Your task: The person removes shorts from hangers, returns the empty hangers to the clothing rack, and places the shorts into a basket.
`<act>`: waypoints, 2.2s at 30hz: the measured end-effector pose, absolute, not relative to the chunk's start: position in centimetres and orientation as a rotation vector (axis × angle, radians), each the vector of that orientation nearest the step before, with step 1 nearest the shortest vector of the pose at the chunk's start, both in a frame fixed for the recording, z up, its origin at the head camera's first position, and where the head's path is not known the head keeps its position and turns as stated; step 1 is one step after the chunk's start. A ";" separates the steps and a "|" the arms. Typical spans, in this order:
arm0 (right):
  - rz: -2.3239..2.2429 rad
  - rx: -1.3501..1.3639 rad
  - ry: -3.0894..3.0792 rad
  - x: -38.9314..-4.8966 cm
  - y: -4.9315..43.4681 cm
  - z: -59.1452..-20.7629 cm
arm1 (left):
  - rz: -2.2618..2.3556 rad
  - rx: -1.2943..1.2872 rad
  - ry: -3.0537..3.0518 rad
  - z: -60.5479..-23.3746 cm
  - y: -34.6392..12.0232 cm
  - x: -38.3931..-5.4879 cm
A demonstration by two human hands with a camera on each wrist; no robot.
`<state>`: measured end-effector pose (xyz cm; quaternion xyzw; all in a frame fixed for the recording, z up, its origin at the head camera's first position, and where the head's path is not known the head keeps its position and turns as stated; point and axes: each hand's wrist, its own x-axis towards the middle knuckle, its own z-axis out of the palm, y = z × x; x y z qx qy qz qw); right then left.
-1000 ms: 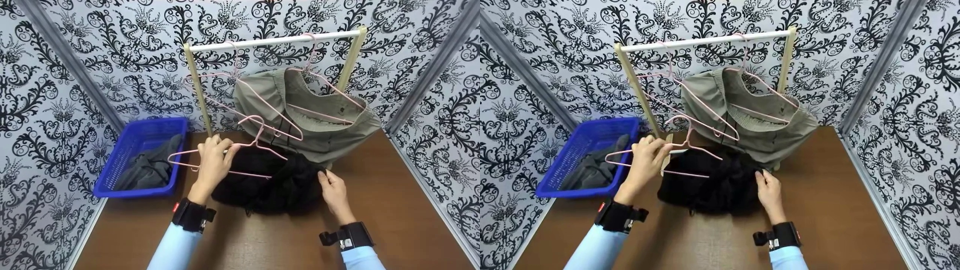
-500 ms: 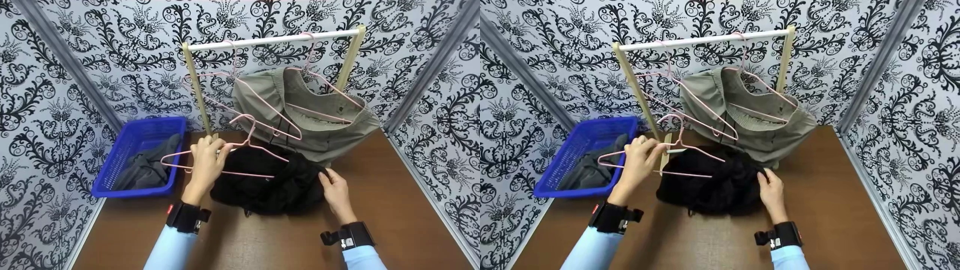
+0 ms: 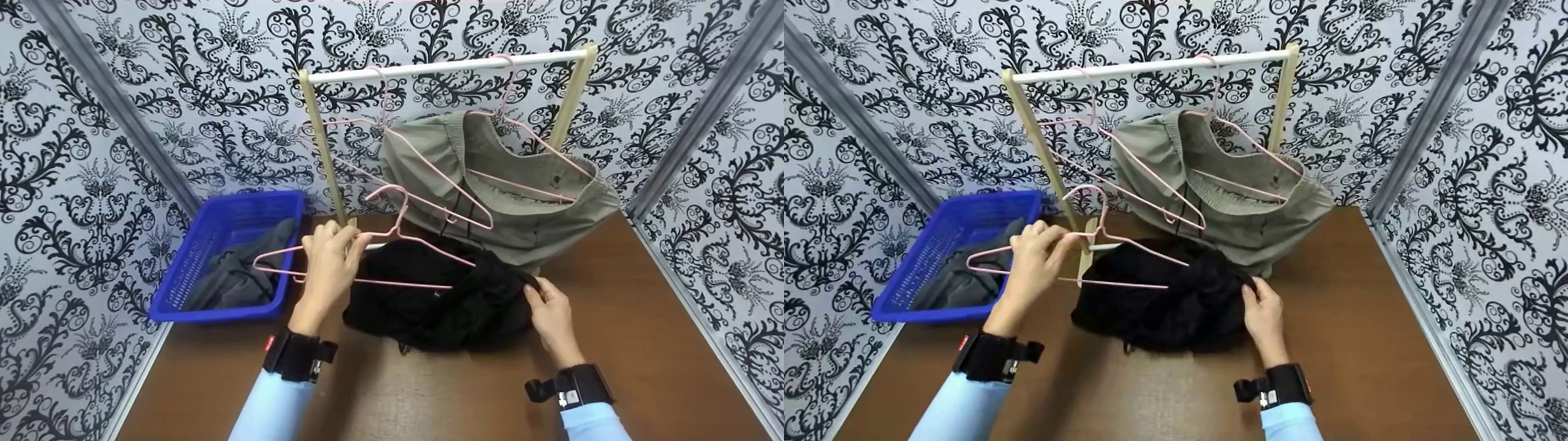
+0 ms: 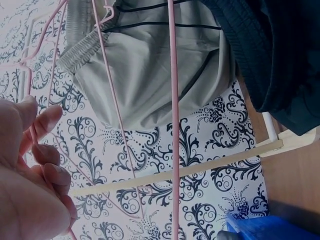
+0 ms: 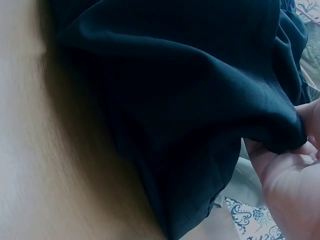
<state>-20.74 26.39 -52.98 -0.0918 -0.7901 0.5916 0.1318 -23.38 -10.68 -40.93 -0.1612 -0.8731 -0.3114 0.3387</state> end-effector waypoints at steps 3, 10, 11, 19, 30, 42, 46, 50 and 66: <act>1.723 -0.263 -2.278 -20.7 26.5 -53.3 | -0.809 -0.418 -2.271 -40.9 -10.9 -23.3; 1.679 -0.290 -2.295 -20.6 26.9 -53.9 | -0.799 -0.416 -2.264 -40.8 -11.2 -23.2; 1.678 -0.300 -2.301 -20.6 27.0 -54.0 | -0.796 -0.416 -2.262 -40.8 -11.2 -23.2; 1.653 -0.351 -2.350 -20.3 27.6 -54.7 | -0.791 -0.403 -2.271 -40.4 -11.5 -23.2; 1.651 -0.383 -2.374 -20.2 28.2 -55.6 | -0.810 -0.398 -2.262 -40.3 -11.9 -23.1; 1.634 -0.422 -2.459 -19.9 28.7 -55.8 | -0.842 -0.388 -2.258 -40.1 -11.9 -23.3; 1.649 -0.425 -2.482 -19.9 28.7 -55.4 | -0.830 -0.395 -2.253 -40.2 -11.9 -23.3; 1.625 -0.411 -2.518 -19.9 28.7 -54.8 | -0.827 -0.401 -2.251 -40.2 -11.8 -23.3; 1.597 -0.256 -2.258 -20.0 27.5 -52.7 | -0.840 -0.475 -2.245 -40.5 -10.3 -23.3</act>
